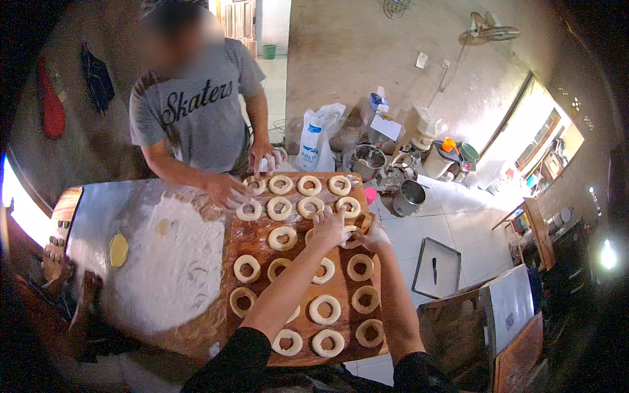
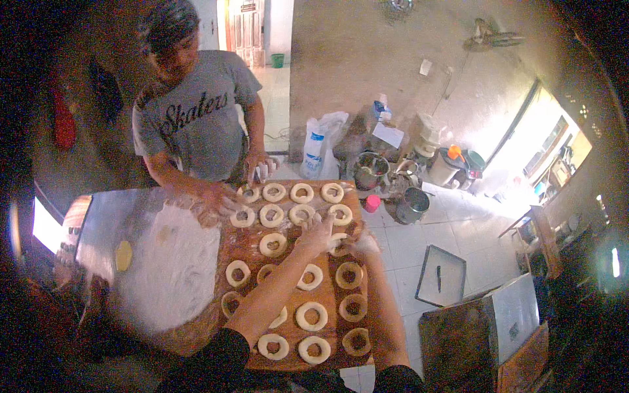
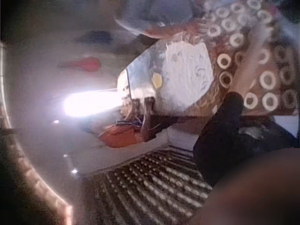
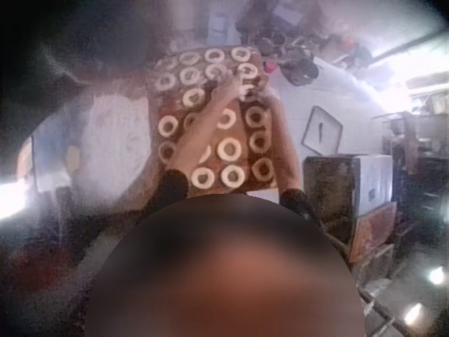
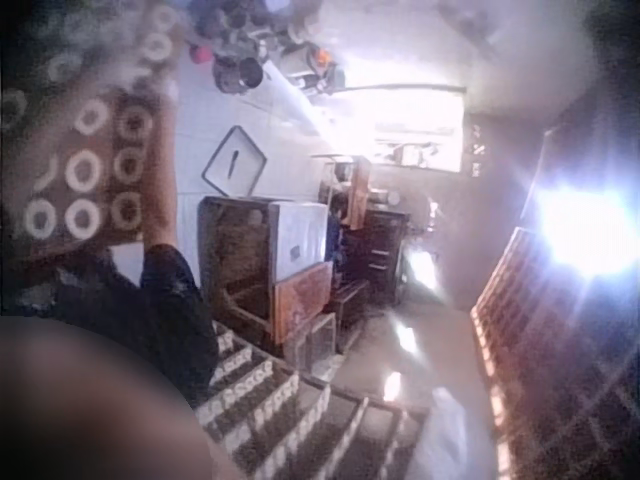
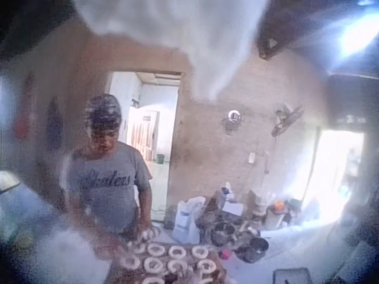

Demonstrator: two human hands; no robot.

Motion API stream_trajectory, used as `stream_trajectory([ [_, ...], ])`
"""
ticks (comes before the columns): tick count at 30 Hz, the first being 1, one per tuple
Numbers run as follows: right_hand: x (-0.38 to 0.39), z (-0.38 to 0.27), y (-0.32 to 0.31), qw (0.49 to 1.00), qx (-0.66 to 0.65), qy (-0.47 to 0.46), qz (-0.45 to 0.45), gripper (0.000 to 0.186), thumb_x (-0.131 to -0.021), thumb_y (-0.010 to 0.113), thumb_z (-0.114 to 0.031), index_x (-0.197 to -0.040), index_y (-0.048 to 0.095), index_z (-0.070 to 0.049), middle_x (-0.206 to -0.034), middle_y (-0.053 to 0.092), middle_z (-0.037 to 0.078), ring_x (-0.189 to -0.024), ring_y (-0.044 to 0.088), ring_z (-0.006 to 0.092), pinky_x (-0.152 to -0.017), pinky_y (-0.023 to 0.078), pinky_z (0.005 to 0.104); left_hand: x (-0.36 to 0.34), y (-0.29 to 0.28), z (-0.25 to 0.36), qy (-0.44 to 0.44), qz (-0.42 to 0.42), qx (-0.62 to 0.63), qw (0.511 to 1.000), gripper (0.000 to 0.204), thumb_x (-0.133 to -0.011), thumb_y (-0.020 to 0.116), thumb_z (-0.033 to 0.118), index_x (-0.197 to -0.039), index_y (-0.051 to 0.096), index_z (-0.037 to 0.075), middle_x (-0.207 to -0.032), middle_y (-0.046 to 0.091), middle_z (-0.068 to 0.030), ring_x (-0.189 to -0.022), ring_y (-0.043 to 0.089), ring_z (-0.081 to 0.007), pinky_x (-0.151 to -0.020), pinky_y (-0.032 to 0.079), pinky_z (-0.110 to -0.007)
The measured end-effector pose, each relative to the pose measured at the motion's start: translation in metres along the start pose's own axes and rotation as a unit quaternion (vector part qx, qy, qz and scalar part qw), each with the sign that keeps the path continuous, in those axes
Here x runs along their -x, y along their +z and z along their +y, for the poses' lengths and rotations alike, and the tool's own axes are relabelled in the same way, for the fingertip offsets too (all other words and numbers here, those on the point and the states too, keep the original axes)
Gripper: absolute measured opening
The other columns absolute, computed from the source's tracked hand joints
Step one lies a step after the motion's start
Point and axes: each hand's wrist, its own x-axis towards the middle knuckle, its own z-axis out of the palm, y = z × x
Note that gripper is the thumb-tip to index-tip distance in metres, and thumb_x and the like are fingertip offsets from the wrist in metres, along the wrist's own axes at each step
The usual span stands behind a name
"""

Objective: The person shapes small dough pieces into rings by hand and places them on a wooden board. They repeatedly pick up dough, form a hole in the center, and arrange the rings in rows. Another person works alongside at the same table.

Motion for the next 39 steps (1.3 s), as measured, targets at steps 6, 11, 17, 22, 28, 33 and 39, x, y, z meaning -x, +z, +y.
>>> stream_trajectory([
  [6, 0.071, -0.065, -0.015, 0.989, 0.013, -0.056, 0.136, 0.095, -0.084, 0.078, -0.037, -0.155, 0.021, -0.01, -0.136, 0.057, 0.028, -0.126, 0.056, 0.0451, -0.106, 0.044, 0.0486, 0.082, -0.066, -0.087, -0.008, 0.14, 0.118, 0.983, 0.067, -0.091, 0.069, 0.033, -0.147, 0.04, 0.008, -0.132, 0.05, -0.024, -0.123, 0.05, -0.0414, -0.108, 0.039, -0.053],
  [11, 0.1, -0.21, 0.085, 0.949, -0.107, -0.283, -0.09, 0.047, -0.094, 0.068, -0.029, -0.133, 0.056, -0.006, -0.107, 0.072, 0.018, -0.092, 0.071, 0.025, -0.082, 0.055, 0.039, 0.215, -0.097, -0.219, -0.102, 0.216, 0.246, 0.939, 0.049, -0.092, 0.065, 0.019, -0.136, 0.049, 0.003, -0.109, 0.065, -0.0245, -0.107, 0.063, -0.0413, -0.099, 0.048, -0.049],
  [17, 0.067, -0.401, 0.311, 0.936, -0.005, -0.311, -0.163, 0.038, -0.091, 0.068, -0.039, -0.109, 0.07, -0.006, -0.095, 0.074, 0.016, -0.088, 0.072, 0.0328, -0.081, 0.056, 0.0434, 0.315, -0.106, -0.374, -0.187, 0.248, 0.221, 0.925, 0.038, -0.089, 0.067, 0.013, -0.126, 0.06, 0.007, -0.105, 0.069, -0.0233, -0.093, 0.068, -0.0412, -0.082, 0.055, -0.046],
  [22, 0.032, -0.496, 0.42, 0.956, 0.041, -0.29, 0.0, 0.042, -0.086, 0.075, -0.041, -0.106, 0.07, -0.004, -0.088, 0.074, 0.018, -0.076, 0.071, 0.0302, -0.073, 0.056, 0.0437, 0.355, -0.133, -0.446, -0.197, 0.281, 0.29, 0.894, 0.029, -0.09, 0.068, 0.014, -0.117, 0.064, 0.006, -0.096, 0.07, -0.0221, -0.087, 0.071, -0.0345, -0.074, 0.055, -0.042],
  [28, 0.076, -0.515, 0.398, 0.914, -0.148, -0.328, -0.187, 0.04, -0.084, 0.079, -0.016, -0.115, 0.058, -0.004, -0.09, 0.068, 0.011, -0.079, 0.068, 0.024, -0.076, 0.058, 0.0383, 0.348, -0.172, -0.469, -0.295, 0.258, 0.325, 0.861, 0.027, -0.095, 0.066, 0.02, -0.114, 0.064, 0.001, -0.087, 0.071, -0.0138, -0.08, 0.068, -0.0202, -0.071, 0.054, -0.036],
  [33, 0.155, -0.478, 0.321, 0.775, -0.4, -0.349, -0.342, 0.046, -0.084, 0.077, -0.005, -0.121, 0.05, -0.007, -0.107, 0.064, 0.011, -0.102, 0.063, 0.0202, -0.084, 0.053, 0.035, 0.349, -0.226, -0.442, -0.153, 0.242, 0.445, 0.848, 0.032, -0.093, 0.071, 0.024, -0.109, 0.066, -0.004, -0.09, 0.071, -0.0085, -0.085, 0.065, -0.0134, -0.076, 0.053, -0.032],
  [39, 0.21, -0.487, 0.3, 0.928, -0.131, -0.309, -0.16, 0.055, -0.079, 0.074, -0.007, -0.126, 0.045, -0.009, -0.102, 0.057, 0.008, -0.093, 0.059, 0.0165, -0.076, 0.053, 0.0363, 0.362, -0.248, -0.409, -0.148, 0.247, 0.323, 0.901, 0.033, -0.081, 0.077, 0.011, -0.107, 0.066, -0.006, -0.095, 0.069, -0.0125, -0.086, 0.066, -0.0222, -0.079, 0.052, -0.034],
])
